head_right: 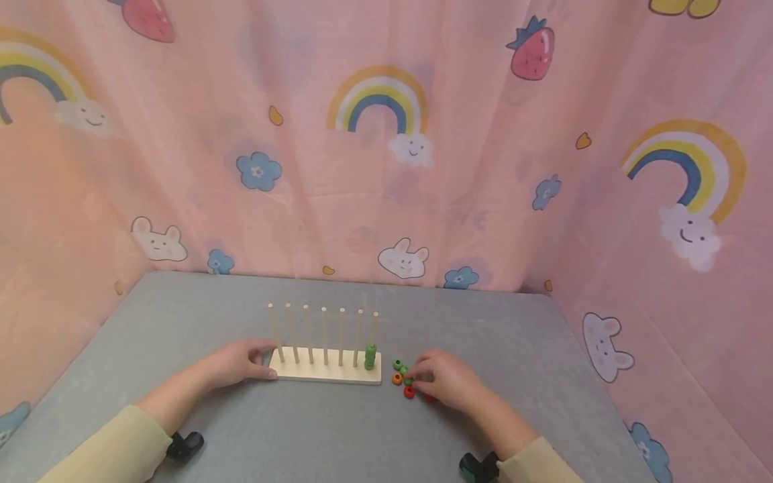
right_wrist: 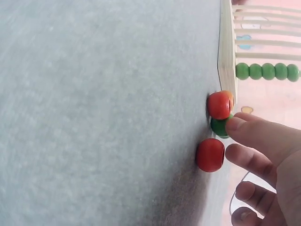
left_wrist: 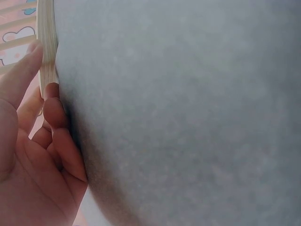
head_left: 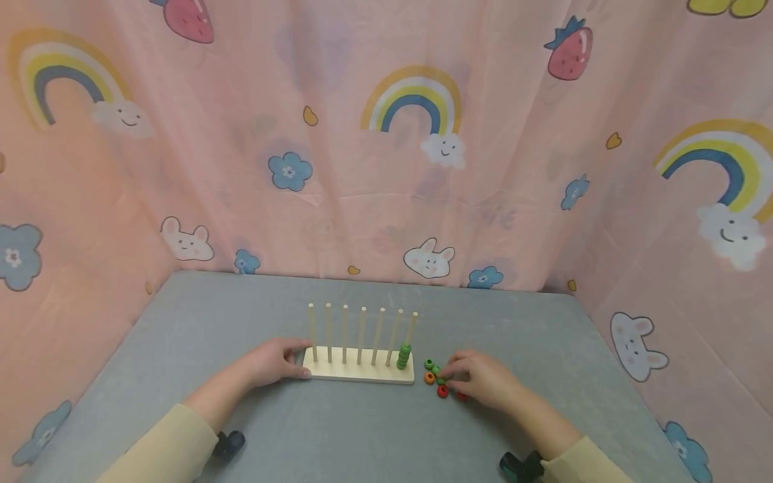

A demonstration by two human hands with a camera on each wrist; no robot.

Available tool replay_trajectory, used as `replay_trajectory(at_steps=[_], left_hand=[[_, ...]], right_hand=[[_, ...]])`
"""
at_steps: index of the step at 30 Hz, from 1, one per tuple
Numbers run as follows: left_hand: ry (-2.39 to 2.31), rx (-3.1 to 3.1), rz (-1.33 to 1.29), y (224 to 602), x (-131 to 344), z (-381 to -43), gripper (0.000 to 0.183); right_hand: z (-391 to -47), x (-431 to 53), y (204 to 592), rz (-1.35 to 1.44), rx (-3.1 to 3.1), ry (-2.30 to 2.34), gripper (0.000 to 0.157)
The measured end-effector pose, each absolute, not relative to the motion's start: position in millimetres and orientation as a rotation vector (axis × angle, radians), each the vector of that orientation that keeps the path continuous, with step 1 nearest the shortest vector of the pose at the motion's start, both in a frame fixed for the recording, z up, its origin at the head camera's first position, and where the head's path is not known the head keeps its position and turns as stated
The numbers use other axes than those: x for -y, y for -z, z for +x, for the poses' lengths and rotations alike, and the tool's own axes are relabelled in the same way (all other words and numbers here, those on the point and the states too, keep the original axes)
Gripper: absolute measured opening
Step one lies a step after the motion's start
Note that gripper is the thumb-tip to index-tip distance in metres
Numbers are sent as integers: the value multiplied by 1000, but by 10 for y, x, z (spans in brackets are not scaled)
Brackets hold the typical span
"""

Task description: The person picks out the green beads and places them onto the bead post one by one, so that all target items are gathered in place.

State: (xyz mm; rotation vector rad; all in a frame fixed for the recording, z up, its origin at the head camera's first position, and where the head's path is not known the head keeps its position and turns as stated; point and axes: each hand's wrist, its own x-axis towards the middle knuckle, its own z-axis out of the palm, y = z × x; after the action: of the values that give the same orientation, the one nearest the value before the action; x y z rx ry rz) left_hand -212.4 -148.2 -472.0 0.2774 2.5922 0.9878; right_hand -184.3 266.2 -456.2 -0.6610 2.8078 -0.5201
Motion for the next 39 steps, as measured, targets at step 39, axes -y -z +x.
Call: replay_trajectory(at_steps=[39], left_hand=[[-1008, -2587, 305, 4730, 1488, -2122, 61]], right_hand=[[-1829, -2741, 4545, -589, -2861, 571, 15]])
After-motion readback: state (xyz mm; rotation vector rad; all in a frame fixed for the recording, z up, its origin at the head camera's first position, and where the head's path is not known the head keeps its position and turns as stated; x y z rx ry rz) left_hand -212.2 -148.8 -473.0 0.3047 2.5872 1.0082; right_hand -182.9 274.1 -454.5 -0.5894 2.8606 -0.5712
